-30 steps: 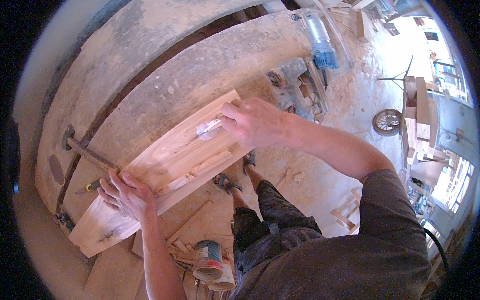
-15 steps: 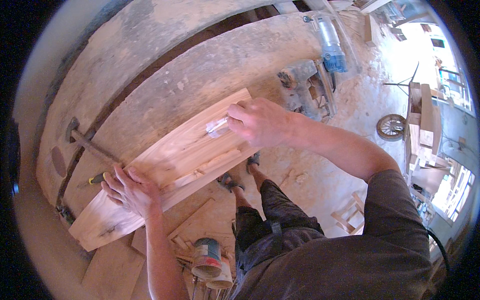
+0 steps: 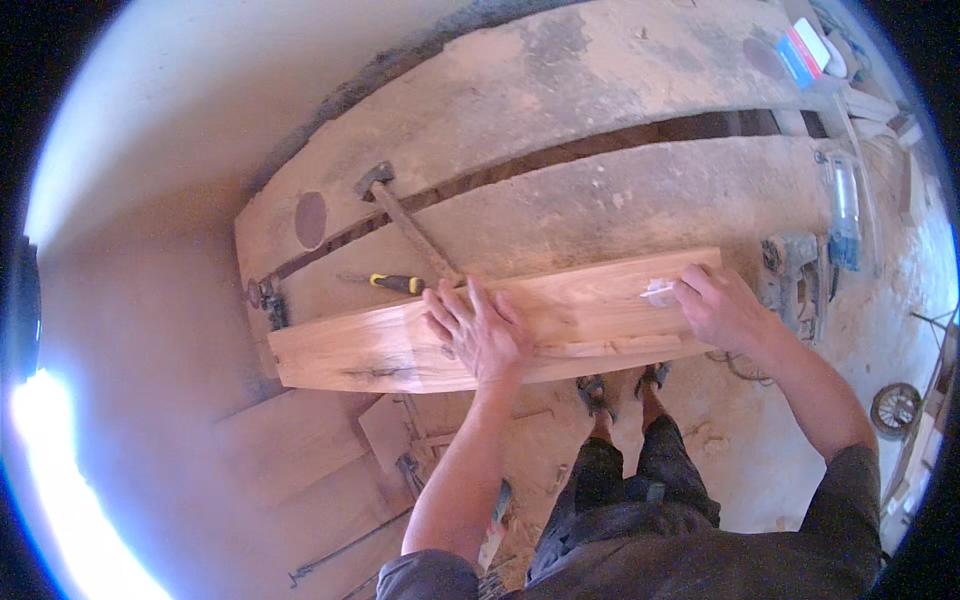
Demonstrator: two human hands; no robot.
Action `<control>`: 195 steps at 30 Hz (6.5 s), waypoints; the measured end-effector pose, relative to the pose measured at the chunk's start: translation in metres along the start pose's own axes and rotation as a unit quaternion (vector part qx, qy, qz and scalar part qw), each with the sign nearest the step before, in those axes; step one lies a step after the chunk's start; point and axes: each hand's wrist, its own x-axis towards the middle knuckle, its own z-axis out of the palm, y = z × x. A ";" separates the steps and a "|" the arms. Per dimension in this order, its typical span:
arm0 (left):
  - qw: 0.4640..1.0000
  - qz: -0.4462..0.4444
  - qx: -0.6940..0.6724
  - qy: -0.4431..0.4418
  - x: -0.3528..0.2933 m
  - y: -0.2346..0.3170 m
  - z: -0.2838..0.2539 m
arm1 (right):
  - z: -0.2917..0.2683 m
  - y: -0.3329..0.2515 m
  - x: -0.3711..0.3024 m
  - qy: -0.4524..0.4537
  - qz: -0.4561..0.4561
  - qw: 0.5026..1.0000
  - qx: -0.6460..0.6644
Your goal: The person removes a loose piece of wood from a crack in a plank, then retrieves a small wooden filler and a container of white paste. They apply the paste into the crack and insert the filler, tapping it with a hammer. Finally, they use an angle grinder to smooth the filled area.
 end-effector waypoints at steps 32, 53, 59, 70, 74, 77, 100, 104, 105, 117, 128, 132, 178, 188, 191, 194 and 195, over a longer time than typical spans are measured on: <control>0.931 -0.171 -0.265 -0.186 0.263 -0.180 0.162 | -0.007 -0.015 -0.014 -0.099 0.132 0.985 -0.050; 0.724 0.018 -0.576 -0.378 -0.069 0.092 -0.058 | -0.029 -0.118 0.019 0.190 0.456 0.706 0.508; 0.730 0.273 -0.549 -0.303 -0.088 0.129 -0.051 | -0.034 -0.121 -0.054 0.384 0.553 0.439 0.596; 0.937 0.214 -0.262 -0.091 -0.016 0.145 0.024 | 0.019 -0.094 -0.061 0.314 0.560 0.293 0.709; 0.940 0.217 -0.254 -0.077 -0.020 0.147 0.033 | 0.025 -0.090 -0.061 0.285 0.558 0.319 0.711; 0.939 0.216 -0.257 -0.078 -0.019 0.147 0.033 | 0.025 -0.088 -0.060 0.299 0.559 0.302 0.712; 0.934 0.220 -0.267 -0.093 -0.016 0.140 0.029 | 0.032 -0.093 -0.048 0.276 0.551 0.330 0.715; 0.934 0.215 -0.266 -0.098 -0.018 0.137 0.036 | 0.030 -0.093 -0.042 0.308 0.564 0.301 0.705; 0.935 0.223 -0.262 -0.087 -0.019 0.134 0.045 | 0.030 -0.095 -0.040 0.324 0.564 0.285 0.704; 0.932 0.201 -0.275 -0.125 -0.017 0.140 0.028 | 0.036 -0.100 -0.036 0.296 0.546 0.333 0.710; 0.928 0.195 -0.281 -0.149 -0.017 0.142 0.023 | 0.042 -0.112 -0.032 0.343 0.547 0.297 0.703; 0.925 0.195 -0.290 -0.151 -0.016 0.142 0.023 | 0.043 -0.110 -0.029 0.320 0.545 0.327 0.703; 0.803 0.481 -0.321 -0.143 0.001 0.145 0.024 | 0.053 -0.115 -0.082 0.163 0.673 0.611 0.384; 0.755 0.567 -0.280 -0.175 0.019 0.147 0.015 | 0.054 -0.118 -0.089 0.178 0.646 0.621 0.407; 0.746 0.579 -0.276 -0.177 0.022 0.144 0.017 | 0.044 -0.117 -0.084 0.226 0.629 0.636 0.385; 0.747 0.584 -0.267 -0.172 0.020 0.145 0.018 | 0.030 -0.114 -0.084 0.230 0.610 0.631 0.420; 0.745 0.590 -0.260 -0.172 0.020 0.147 0.018 | 0.030 -0.115 -0.085 0.244 0.599 0.626 0.436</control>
